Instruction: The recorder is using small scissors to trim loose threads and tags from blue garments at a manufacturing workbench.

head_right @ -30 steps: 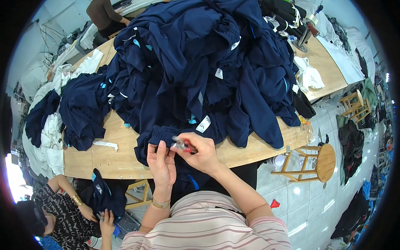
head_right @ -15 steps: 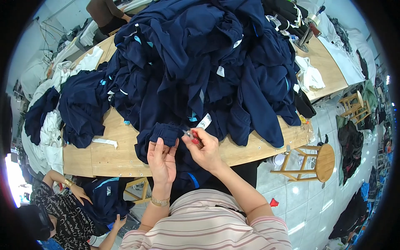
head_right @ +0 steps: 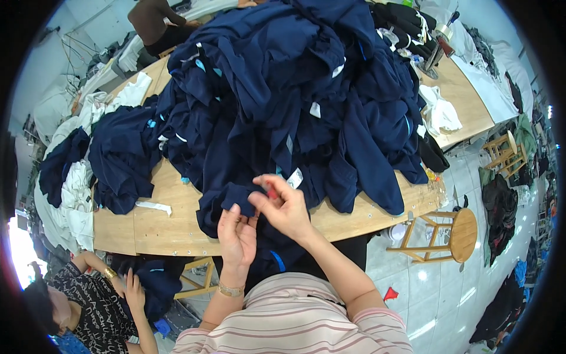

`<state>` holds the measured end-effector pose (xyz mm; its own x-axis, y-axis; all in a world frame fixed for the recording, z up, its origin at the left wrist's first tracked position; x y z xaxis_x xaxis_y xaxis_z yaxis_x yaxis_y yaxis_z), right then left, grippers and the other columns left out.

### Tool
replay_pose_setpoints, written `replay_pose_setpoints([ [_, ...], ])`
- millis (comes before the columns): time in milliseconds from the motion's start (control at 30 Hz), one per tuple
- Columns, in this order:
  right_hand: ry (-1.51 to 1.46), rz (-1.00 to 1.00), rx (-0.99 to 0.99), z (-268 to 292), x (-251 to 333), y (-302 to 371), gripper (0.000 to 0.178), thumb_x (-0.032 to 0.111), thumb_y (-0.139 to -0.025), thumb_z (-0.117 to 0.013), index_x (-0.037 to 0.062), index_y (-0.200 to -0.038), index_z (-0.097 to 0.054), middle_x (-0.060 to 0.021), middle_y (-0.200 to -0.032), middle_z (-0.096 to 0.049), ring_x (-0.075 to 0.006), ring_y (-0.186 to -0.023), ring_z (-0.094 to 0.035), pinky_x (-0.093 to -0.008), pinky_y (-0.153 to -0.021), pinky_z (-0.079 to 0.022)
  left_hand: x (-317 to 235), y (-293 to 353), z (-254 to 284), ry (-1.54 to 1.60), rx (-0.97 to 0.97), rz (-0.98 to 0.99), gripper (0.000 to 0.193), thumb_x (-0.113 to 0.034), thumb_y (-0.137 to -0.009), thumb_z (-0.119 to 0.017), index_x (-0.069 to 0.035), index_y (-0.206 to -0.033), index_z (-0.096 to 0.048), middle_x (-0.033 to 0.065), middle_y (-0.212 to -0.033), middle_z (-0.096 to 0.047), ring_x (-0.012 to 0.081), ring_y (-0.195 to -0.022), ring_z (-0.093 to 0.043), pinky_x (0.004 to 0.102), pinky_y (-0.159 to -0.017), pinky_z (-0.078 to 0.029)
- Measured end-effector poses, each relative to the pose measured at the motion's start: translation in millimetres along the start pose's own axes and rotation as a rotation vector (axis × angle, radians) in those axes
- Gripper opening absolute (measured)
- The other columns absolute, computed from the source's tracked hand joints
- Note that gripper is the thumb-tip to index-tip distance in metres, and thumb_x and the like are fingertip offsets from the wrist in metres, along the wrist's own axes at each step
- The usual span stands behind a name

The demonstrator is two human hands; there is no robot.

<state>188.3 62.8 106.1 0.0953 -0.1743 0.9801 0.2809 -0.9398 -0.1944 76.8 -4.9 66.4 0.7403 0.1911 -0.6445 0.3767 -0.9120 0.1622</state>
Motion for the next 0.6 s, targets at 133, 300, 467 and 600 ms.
replay_pose_setpoints([
  [133, 0.170, 0.067, 0.089, -9, -14, 3, 0.013, 0.006, -0.080, -0.069, -0.0002, -0.089, -0.063, -0.0037, -0.073, -0.063, -0.0056, -0.063, -0.051, -0.0209, -0.058, -0.043, 30, 4, 12, 0.076, -0.078, 0.228, 0.017, -0.013, -0.091, -0.059, -0.009, -0.107, -0.059, 0.0012, -0.106, -0.061, 0.0116, -0.098, -0.057, 0.0275, -0.082, -0.045],
  [300, 0.381, 0.357, 0.033, -3, 0, 10, 0.012, 0.001, -0.073, -0.065, 0.0015, -0.085, -0.061, -0.0102, -0.069, -0.062, -0.0238, -0.057, -0.061, -0.0281, -0.052, -0.046, 35, 7, 9, 0.098, -0.045, 0.281, 0.021, -0.024, -0.092, -0.056, -0.009, -0.106, -0.060, 0.0020, -0.105, -0.062, 0.0141, -0.101, -0.056, 0.0333, -0.091, -0.041],
  [467, 0.710, 0.714, -0.010, -13, 36, 22, 0.015, 0.006, -0.069, -0.067, 0.0044, -0.081, -0.059, -0.0052, -0.063, -0.055, -0.0196, -0.049, -0.056, -0.0287, -0.045, -0.039, 28, 3, 14, 0.067, -0.001, 0.065, 0.015, -0.017, -0.092, -0.056, -0.006, -0.101, -0.061, 0.0038, -0.100, -0.063, 0.0130, -0.091, -0.060, 0.0286, -0.081, -0.048],
  [600, 0.593, 0.685, 0.039, -15, 35, 21, 0.020, -0.005, -0.064, -0.065, 0.0041, -0.080, -0.058, -0.0055, -0.059, -0.054, -0.0204, -0.048, -0.055, -0.0288, -0.045, -0.041, 22, -8, 19, 0.012, -0.169, 0.025, 0.014, -0.016, -0.090, -0.059, -0.008, -0.078, -0.060, 0.0020, -0.076, -0.063, 0.0101, -0.066, -0.062, 0.0233, -0.061, -0.051],
])
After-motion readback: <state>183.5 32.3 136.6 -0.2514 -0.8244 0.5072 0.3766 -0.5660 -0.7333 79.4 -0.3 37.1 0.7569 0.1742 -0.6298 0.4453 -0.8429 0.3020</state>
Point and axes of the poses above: each hand's wrist, its own y-axis away from the middle knuckle, its own z-axis out of the back of the hand, x = y × z, the point moved 8 cm from there along -y, towards the middle knuckle
